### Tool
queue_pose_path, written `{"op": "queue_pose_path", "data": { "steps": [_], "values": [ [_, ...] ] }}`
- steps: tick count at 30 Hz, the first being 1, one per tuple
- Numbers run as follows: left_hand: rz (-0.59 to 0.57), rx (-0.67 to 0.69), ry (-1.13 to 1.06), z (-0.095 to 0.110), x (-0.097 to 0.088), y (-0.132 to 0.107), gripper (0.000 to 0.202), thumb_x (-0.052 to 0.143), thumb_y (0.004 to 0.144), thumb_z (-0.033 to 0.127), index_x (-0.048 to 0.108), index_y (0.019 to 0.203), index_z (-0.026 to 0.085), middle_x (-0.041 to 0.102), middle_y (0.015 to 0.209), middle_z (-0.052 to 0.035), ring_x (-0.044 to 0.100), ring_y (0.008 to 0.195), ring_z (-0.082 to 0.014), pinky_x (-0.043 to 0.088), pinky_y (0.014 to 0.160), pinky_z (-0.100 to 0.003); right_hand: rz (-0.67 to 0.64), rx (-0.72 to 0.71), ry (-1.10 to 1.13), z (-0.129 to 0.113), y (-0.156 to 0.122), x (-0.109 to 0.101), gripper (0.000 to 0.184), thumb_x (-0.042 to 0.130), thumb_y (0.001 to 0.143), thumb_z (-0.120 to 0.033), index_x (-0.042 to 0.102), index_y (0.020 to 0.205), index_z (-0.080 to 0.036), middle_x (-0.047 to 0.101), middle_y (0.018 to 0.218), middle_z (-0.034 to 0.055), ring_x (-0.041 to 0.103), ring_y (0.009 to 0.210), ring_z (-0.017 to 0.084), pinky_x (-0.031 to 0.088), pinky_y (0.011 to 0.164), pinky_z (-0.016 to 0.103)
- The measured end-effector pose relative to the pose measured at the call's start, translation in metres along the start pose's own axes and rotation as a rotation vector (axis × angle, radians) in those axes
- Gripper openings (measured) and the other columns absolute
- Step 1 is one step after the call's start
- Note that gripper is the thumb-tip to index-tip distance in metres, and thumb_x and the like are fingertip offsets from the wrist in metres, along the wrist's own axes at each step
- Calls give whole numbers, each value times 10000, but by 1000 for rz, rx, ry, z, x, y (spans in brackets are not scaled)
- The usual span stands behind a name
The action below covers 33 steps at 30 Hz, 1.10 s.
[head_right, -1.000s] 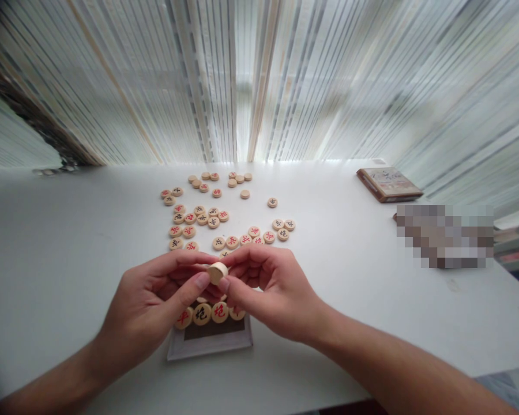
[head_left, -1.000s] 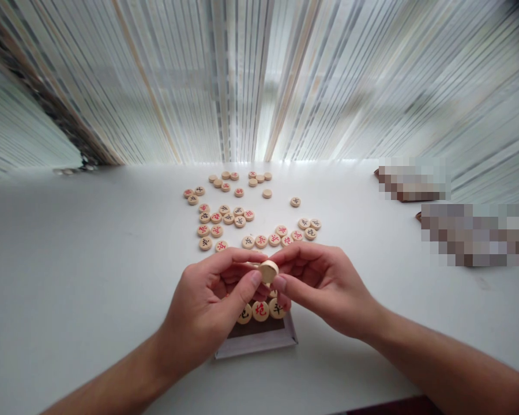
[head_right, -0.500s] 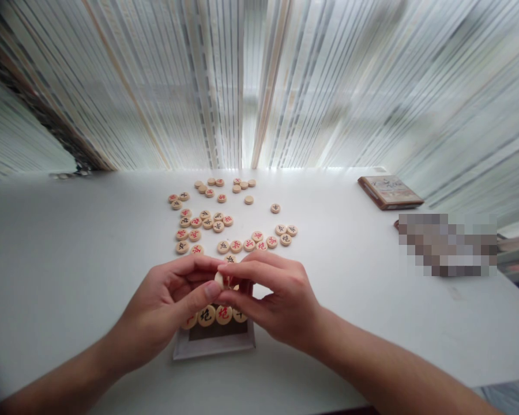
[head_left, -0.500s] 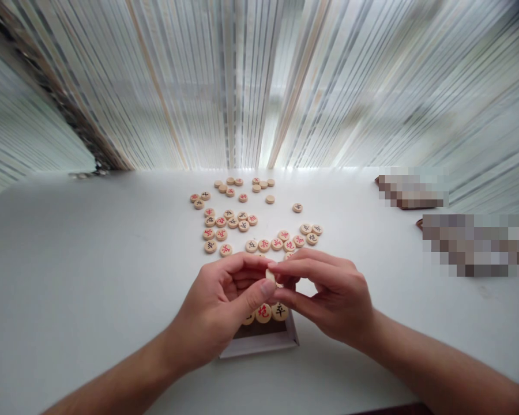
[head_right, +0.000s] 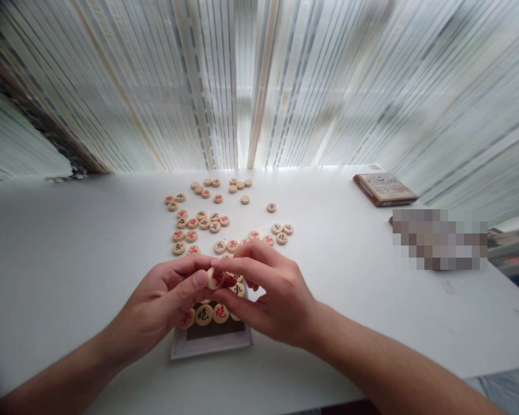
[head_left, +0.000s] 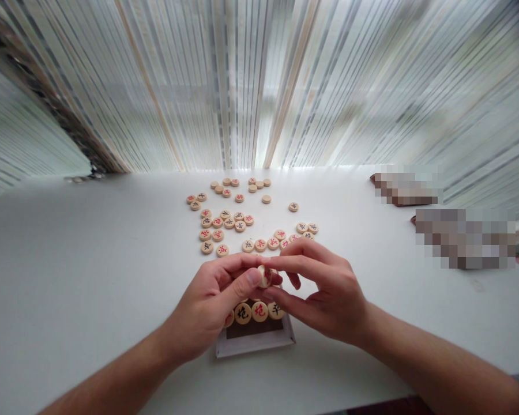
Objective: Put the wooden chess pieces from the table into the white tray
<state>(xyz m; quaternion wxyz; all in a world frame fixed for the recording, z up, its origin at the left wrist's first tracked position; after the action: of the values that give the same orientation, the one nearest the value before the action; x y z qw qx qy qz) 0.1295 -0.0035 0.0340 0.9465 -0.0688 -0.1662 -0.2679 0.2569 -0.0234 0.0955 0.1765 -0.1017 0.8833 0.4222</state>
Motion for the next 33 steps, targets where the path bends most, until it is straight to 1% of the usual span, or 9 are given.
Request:
{"op": "queue_pose_path", "data": {
  "steps": [3, 7, 11, 13, 17, 22, 26, 29, 33],
  "values": [
    [-3, -2, 25, 0, 0, 1, 222, 734, 1054, 366, 857, 1183, 232, 816, 1027, -54, 769, 911, -150, 638, 871, -218, -14, -19, 12, -2, 0, 1, 342, 812, 932, -82, 779, 1263, -159, 669, 966, 48, 594, 740, 123, 563, 653, 242],
    [-5, 5, 86, 2, 3, 2, 247, 717, 1059, 414, 852, 1132, 221, 776, 883, -28, 712, 729, -123, 636, 762, -231, -25, -29, 3, -4, 1, 2, 305, 802, 929, -73, 773, 1227, -128, 691, 956, 66, 619, 757, 134, 556, 641, 246],
    [49, 82, 286, 14, -3, -2, 344, 674, 1069, 489, 820, 1168, 195, 753, 819, -25, 713, 735, -135, 624, 711, -224, -16, -30, -22, -5, 2, 0, 243, 818, 911, -92, 756, 1145, -116, 704, 903, 66, 591, 698, 129, 543, 619, 261],
    [117, 157, 400, 28, -13, -5, 352, 707, 1050, 480, 789, 1224, 185, 779, 867, -34, 724, 776, -139, 620, 727, -217, -16, -11, -17, -4, 2, -1, 221, 825, 903, -106, 741, 1106, -124, 701, 868, 55, 583, 674, 128, 540, 616, 273],
    [227, 280, 545, 60, -34, -9, 360, 797, 990, 421, 765, 1250, 174, 807, 1042, -64, 748, 933, -163, 632, 856, -242, -34, 27, 5, -5, 1, -1, 229, 839, 897, -120, 708, 1083, -151, 733, 875, 48, 631, 673, 125, 569, 641, 270],
    [195, 290, 759, 81, -35, -18, 417, 814, 966, 387, 739, 1338, 214, 787, 1232, -85, 759, 1085, -224, 632, 965, -327, -116, 35, 2, -12, 0, 9, 230, 806, 895, -87, 696, 1077, -176, 751, 861, 35, 659, 682, 131, 581, 661, 262],
    [192, 281, 961, 78, -39, -32, 422, 799, 960, 410, 746, 1328, 211, 803, 1268, -113, 760, 1127, -271, 623, 1003, -388, -204, 29, 0, -20, -2, 22, 207, 775, 904, -91, 686, 1066, -185, 730, 844, 23, 627, 675, 134, 557, 654, 262],
    [235, 301, 994, 68, -55, -37, 322, 757, 982, 406, 779, 1217, 187, 836, 1181, -113, 785, 1038, -258, 635, 954, -376, -278, 40, 29, -26, -7, 35, 168, 766, 926, -102, 683, 1047, -186, 725, 840, 17, 619, 675, 126, 533, 643, 238],
    [307, 363, 963, 53, -76, -33, 248, 716, 992, 359, 803, 1132, 173, 854, 1085, -104, 795, 947, -241, 636, 889, -349, -355, 1, -5, -33, -15, 55, 128, 758, 955, -133, 673, 1037, -183, 730, 861, 27, 637, 723, 148, 519, 673, 254]
  ]
}}
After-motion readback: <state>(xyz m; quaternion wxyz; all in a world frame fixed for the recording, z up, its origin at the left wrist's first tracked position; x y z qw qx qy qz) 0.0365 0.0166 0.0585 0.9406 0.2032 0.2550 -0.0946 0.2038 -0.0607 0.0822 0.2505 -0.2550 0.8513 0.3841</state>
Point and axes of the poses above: each hand's wrist, its own y-axis towards the middle knuckle, its own x-axis out of the palm, z = x × y, the point moved 10 cm from there along y, towards the middle knuckle
